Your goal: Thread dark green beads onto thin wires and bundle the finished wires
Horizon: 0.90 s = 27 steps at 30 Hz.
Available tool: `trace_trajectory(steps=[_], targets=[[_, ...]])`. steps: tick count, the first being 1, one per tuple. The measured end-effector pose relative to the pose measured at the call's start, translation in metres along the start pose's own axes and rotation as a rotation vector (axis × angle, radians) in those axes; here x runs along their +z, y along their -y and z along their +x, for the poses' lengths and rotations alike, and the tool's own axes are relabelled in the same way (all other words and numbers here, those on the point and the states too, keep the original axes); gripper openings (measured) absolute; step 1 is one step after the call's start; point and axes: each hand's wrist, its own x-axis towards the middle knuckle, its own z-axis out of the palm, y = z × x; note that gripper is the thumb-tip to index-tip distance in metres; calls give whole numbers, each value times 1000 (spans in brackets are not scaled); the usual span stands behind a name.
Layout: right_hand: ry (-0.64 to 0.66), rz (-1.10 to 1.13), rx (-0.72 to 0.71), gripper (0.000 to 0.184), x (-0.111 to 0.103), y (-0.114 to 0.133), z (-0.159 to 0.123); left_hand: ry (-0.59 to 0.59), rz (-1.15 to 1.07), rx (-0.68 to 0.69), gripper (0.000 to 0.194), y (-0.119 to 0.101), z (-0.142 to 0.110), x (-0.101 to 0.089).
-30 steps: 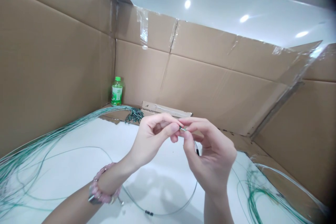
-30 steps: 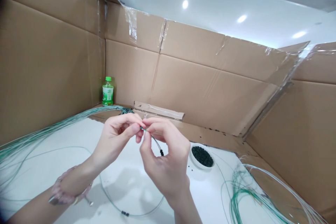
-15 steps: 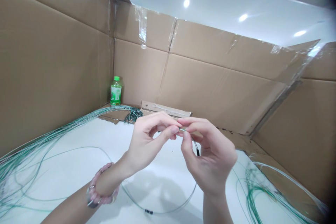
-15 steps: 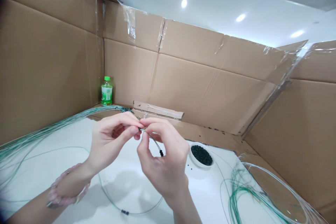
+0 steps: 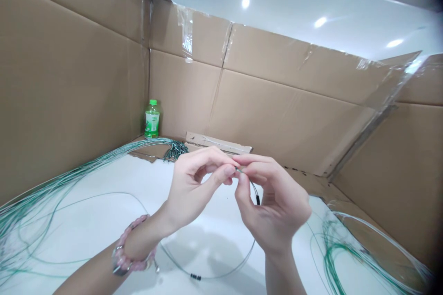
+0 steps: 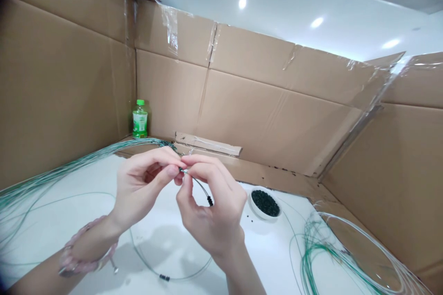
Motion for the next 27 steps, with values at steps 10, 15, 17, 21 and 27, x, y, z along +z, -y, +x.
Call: trace_trajectory(steps=[10,15,17,21,27], targets=[[-12,9,-3,25,-1,1,0,3,55,13,8,0,1,2],[0,21,26,25,-2,1,0,-21,-106,-140,12,-2,2,3],[-1,13,18,25,-1,1,0,-20,-126,-160,12,-2,2,3],[-14,7,9,25,-1,2,1,-9,-137,-178,11,-2,2,3],[-18,-2,-4,25,-1,1,1,-4,-135,-158,10,-3,1,2]])
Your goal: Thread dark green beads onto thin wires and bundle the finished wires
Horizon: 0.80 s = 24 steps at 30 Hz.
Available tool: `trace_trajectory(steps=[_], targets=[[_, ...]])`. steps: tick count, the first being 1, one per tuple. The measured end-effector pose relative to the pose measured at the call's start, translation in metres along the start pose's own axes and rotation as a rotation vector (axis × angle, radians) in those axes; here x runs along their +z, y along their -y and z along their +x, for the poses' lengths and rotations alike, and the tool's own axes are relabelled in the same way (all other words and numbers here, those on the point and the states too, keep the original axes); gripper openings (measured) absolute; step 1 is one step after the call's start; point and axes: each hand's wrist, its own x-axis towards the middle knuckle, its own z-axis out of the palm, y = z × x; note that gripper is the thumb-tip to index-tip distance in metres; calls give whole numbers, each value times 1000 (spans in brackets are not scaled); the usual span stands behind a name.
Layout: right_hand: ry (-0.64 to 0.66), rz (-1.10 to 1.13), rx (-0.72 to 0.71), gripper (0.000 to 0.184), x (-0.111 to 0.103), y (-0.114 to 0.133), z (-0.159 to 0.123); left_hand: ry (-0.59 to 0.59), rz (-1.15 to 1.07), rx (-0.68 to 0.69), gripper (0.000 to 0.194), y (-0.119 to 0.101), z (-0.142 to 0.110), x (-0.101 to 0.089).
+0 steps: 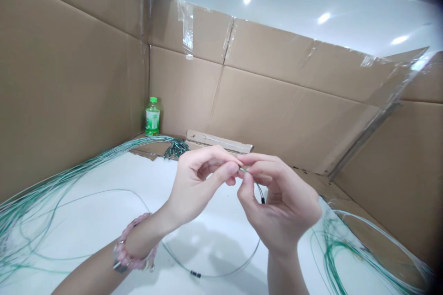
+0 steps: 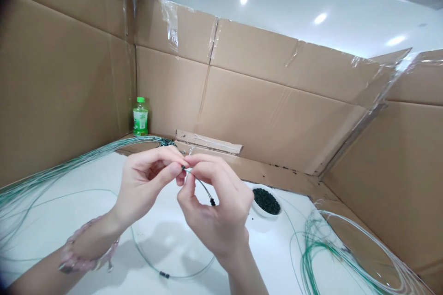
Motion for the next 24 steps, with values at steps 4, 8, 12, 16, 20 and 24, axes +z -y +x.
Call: trace_trajectory(steps=[4,8,12,16,20,24], targets=[[4,3,5,25,0,-1,0,-4,36,38,10,0,1,0],[7,16,13,27,1,-2,0,4,92,108,10,1,2,0],[15,6,0,27,0,-2,0,4,160,146,10,2,2,-1],[31,-7,0,26,-1,-2,0,-1,190,147,10,2,1,-2],[50,-9,25,26,-3,-2,0,35,227,174,10,2,2,-5],[66,-15,17,26,-4,-2,0,82,270,192,11,0,4,-9]])
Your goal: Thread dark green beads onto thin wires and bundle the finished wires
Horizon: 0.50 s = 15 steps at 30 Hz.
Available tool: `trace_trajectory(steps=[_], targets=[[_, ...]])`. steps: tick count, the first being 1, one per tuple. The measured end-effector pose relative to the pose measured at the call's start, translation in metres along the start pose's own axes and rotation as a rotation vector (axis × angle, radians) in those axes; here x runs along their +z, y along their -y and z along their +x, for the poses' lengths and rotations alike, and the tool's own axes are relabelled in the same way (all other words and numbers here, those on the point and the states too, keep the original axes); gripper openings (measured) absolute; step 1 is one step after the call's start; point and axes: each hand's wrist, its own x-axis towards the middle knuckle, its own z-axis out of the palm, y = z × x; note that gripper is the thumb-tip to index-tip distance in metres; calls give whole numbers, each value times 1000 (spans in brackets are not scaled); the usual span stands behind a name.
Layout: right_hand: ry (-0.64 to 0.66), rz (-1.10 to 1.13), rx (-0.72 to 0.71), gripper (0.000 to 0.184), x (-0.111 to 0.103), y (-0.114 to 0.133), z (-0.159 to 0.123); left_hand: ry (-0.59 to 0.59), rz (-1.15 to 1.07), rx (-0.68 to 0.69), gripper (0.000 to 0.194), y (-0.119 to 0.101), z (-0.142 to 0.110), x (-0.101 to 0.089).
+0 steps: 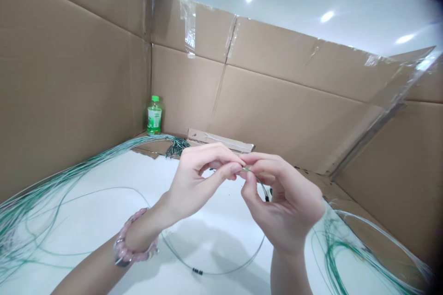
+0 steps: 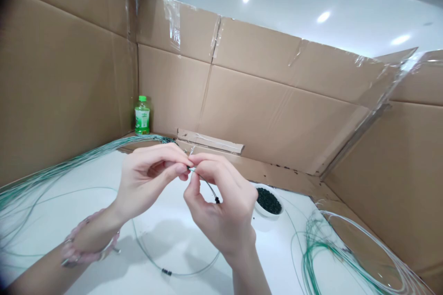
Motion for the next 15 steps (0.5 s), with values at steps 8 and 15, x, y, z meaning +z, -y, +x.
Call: trace_trajectory(steps=[8,15], targets=[[-50,-21,-48,28,5,0,-2,-14,24,19,11,-3,0,-1],[-85,-27,-36,25,9,2,-3,-56,8,27,11,0,-4,3]])
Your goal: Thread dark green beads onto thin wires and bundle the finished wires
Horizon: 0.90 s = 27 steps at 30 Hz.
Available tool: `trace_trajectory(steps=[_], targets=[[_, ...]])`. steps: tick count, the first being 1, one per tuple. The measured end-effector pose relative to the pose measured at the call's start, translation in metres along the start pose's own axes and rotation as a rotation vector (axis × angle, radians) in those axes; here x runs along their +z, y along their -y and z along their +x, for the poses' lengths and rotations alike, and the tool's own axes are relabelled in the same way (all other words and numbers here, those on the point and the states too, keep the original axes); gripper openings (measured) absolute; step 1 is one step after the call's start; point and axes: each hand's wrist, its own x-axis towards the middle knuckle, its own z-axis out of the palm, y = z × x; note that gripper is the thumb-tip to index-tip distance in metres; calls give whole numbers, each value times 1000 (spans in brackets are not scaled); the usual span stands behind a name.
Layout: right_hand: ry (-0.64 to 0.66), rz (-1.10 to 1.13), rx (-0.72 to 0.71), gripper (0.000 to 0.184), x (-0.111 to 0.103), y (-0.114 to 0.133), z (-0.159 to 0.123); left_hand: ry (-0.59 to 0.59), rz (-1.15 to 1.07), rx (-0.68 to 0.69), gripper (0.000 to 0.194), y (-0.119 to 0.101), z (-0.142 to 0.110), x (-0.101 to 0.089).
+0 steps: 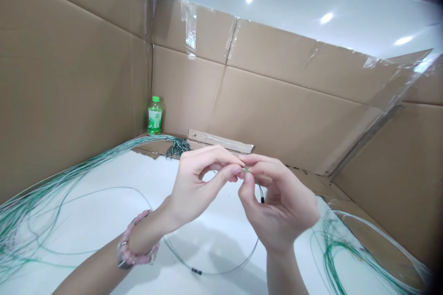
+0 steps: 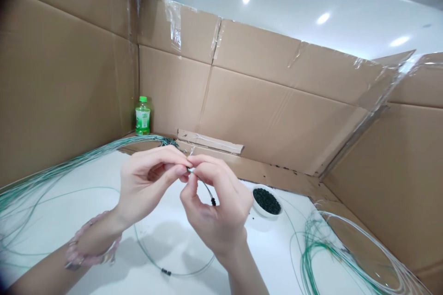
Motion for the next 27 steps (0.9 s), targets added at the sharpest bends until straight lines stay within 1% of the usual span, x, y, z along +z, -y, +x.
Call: trace_trajectory(steps=[5,10,13,24,27], targets=[[1,-3,-33,25,0,-2,1,-13,13,-7,9,1,0,1],[16,18,-1,26,-3,-3,2,-32,-147,-151,10,-1,2,4],[18,5,4,26,-4,-2,2,-46,-191,-197,10,-2,3,6],[25,-15,-15,27,-3,-2,1,-45,-204,-214,9,-2,0,5],[24,-25,-19,27,-3,-2,1,-49,-195,-199,9,-3,1,5]])
